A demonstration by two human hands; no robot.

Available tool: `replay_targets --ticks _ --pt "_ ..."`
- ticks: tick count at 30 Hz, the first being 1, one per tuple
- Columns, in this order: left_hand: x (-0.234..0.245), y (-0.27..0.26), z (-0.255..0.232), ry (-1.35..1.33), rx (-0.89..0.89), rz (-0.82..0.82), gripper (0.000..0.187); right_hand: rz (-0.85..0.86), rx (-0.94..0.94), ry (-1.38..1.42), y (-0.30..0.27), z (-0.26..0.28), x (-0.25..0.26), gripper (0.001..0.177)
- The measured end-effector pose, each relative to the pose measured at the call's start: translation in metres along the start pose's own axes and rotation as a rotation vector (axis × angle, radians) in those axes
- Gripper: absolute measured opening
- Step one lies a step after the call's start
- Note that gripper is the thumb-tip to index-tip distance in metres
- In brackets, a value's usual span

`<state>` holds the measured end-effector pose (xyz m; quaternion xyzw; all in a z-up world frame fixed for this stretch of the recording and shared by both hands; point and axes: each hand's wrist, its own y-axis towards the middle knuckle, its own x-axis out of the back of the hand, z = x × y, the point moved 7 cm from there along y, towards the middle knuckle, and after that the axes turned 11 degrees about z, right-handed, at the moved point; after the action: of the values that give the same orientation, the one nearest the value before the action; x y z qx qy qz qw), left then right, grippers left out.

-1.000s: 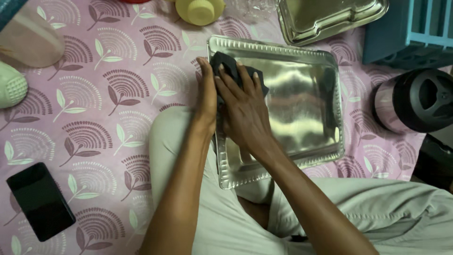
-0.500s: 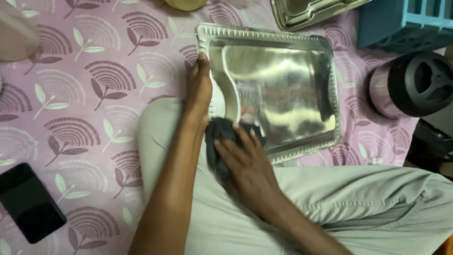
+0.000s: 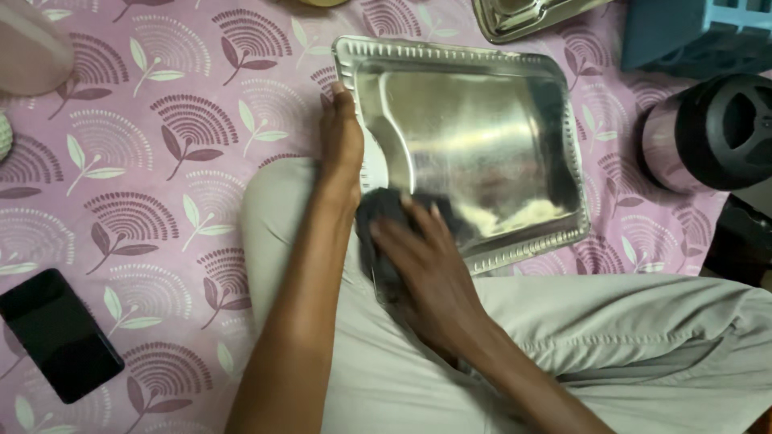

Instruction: The person wipes a rectangular stainless steel tray with a dark cloth, cleaning the surface and edges. The person rotates the tray to access different areas and continues wiping until the surface appears shiny.

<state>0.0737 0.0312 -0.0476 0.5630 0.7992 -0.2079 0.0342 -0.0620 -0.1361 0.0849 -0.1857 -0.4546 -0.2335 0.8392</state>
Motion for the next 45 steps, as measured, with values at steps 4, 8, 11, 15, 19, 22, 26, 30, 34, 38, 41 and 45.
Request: replay_targets --ticks 4,8,11,15,19,22,26,30,34,38,41,45 --pt "-0.003 -0.004 -0.005 0.024 0.036 -0.012 0.074 0.153 -0.064 0.078 -0.054 -0.009 -0.014 0.067" --pt "-0.001 0.003 -0.005 0.033 -0.063 -0.008 0.071 0.161 -0.142 0.138 -0.072 -0.016 -0.021 0.069" --pt "0.002 0.008 -0.006 0.022 -0.102 0.004 0.066 0.066 -0.026 0.107 -0.067 0.008 -0.021 0.087" --pt "0.009 0.0 -0.002 -0.031 -0.032 0.005 0.061 0.103 -0.072 0.233 -0.07 0.011 -0.022 0.078" --pt "0.01 -0.001 -0.008 -0.057 -0.072 0.059 0.058 0.031 -0.291 0.417 -0.089 -0.008 -0.026 0.07" --pt "0.014 -0.002 -0.009 -0.079 -0.062 0.051 0.057 -0.13 -0.443 0.479 -0.098 -0.033 -0.027 0.058" --pt "0.013 -0.01 -0.017 0.071 -0.031 -0.041 0.059 -0.286 -0.545 0.574 -0.092 -0.053 -0.037 0.063" --pt "0.007 -0.024 -0.031 0.091 -0.049 -0.075 0.06 -0.415 -0.711 0.703 -0.086 -0.084 -0.053 0.07" --pt "0.005 -0.027 -0.037 0.142 -0.055 -0.091 0.063 -0.682 -0.822 0.609 -0.088 -0.154 -0.059 0.065" --pt "0.006 -0.025 -0.036 0.173 -0.071 -0.091 0.066 -0.895 -1.021 0.439 -0.095 -0.251 -0.046 0.063" --pt "0.005 -0.024 -0.035 0.186 -0.073 -0.098 0.066 -0.909 -1.112 0.301 -0.1 -0.309 -0.02 0.059" --pt "0.006 -0.024 -0.033 0.174 -0.043 -0.104 0.067 -0.923 -1.028 0.443 -0.108 -0.361 0.013 0.039"
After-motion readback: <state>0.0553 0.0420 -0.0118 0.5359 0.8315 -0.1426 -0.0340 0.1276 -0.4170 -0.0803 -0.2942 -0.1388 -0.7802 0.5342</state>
